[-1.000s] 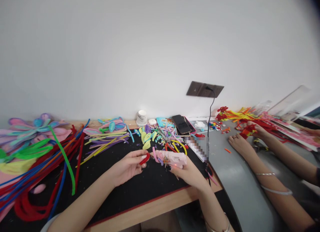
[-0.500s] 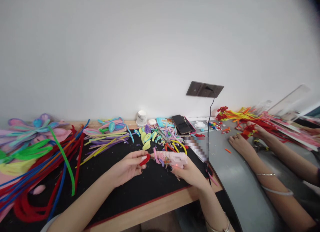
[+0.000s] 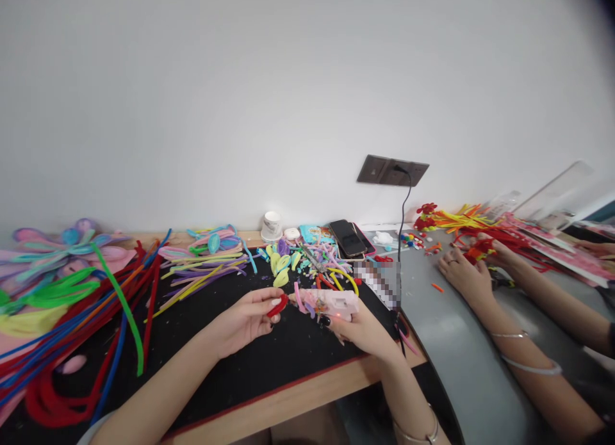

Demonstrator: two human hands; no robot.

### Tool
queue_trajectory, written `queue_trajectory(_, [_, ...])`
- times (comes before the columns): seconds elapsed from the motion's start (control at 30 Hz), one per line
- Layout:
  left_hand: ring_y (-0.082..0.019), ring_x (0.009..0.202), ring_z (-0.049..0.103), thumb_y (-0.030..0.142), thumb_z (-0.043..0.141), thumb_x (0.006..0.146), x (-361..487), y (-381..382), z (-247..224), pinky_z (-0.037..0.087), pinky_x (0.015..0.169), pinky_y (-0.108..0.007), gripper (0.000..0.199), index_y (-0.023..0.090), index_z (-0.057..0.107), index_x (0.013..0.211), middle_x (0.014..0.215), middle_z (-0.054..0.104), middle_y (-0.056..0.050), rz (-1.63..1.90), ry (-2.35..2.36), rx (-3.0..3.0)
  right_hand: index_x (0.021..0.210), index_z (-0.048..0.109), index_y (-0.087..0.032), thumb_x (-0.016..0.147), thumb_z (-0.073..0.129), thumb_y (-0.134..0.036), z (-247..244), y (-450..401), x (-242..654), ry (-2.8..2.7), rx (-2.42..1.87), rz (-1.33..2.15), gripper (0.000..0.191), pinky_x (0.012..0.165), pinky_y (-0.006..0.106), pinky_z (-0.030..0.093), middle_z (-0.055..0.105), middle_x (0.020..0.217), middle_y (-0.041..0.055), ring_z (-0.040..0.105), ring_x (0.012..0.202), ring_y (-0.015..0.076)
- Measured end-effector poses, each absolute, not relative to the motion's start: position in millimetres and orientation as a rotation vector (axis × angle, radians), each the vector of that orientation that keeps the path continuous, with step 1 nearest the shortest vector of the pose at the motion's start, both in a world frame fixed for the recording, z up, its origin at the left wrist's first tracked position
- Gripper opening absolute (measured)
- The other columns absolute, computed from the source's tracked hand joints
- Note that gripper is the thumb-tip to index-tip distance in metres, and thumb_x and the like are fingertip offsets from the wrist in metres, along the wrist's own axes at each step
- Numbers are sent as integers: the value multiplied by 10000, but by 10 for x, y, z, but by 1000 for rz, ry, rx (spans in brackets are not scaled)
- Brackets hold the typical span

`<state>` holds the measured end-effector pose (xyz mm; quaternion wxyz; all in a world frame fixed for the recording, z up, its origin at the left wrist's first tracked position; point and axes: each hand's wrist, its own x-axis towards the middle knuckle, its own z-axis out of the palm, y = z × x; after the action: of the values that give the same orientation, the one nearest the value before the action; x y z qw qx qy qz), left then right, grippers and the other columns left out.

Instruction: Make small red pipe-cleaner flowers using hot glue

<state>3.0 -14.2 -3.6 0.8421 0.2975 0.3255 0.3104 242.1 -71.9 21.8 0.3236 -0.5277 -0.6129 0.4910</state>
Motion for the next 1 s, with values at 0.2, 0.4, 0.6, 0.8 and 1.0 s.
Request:
queue_trajectory(0.2, [-53, 575, 583, 162, 755, 689, 15, -125, -50, 458, 491, -130, 252, 140, 659, 921, 786, 605, -9, 664, 677, 646, 1028, 609, -145, 761, 547, -147, 183, -697, 2412, -1602, -1373, 1276, 274, 415, 175, 331, 459, 551, -68, 376, 441, 58])
queue_trajectory(0.4, [-57, 575, 584, 169, 770, 672, 15, -121, -45, 457, 493, -132, 262, 144, 670, 913, 769, 608, -8, 674, 682, 646, 972, 580, -148, 760, 556, -155, 177, -683, 2394, -1568, -1397, 1285, 213, 415, 179, 325, 447, 524, -81, 383, 431, 63])
queue_trajectory(0.6, [-64, 571, 593, 157, 773, 663, 7, -113, -43, 467, 492, -143, 258, 148, 667, 898, 764, 626, -11, 694, 682, 632, 1009, 610, -161, 766, 520, -120, 219, -660, 2376, -1634, -1372, 1273, 262, 419, 175, 311, 438, 516, -80, 373, 437, 63])
queue_trajectory(0.8, [-74, 584, 599, 152, 771, 665, -7, -109, -43, 482, 505, -155, 260, 143, 666, 903, 773, 635, -20, 712, 702, 634, 1131, 609, -186, 770, 510, -110, 234, -628, 2349, -1662, -1300, 1291, 382, 421, 171, 312, 435, 551, -73, 337, 445, 57])
queue_trajectory(1.0, [-78, 589, 610, 140, 766, 667, -14, -93, -41, 495, 522, -158, 250, 152, 662, 894, 760, 635, -14, 723, 736, 640, 1125, 597, -158, 776, 555, -153, 148, -573, 2338, -1609, -1276, 1308, 352, 405, 167, 291, 412, 525, -81, 322, 431, 54])
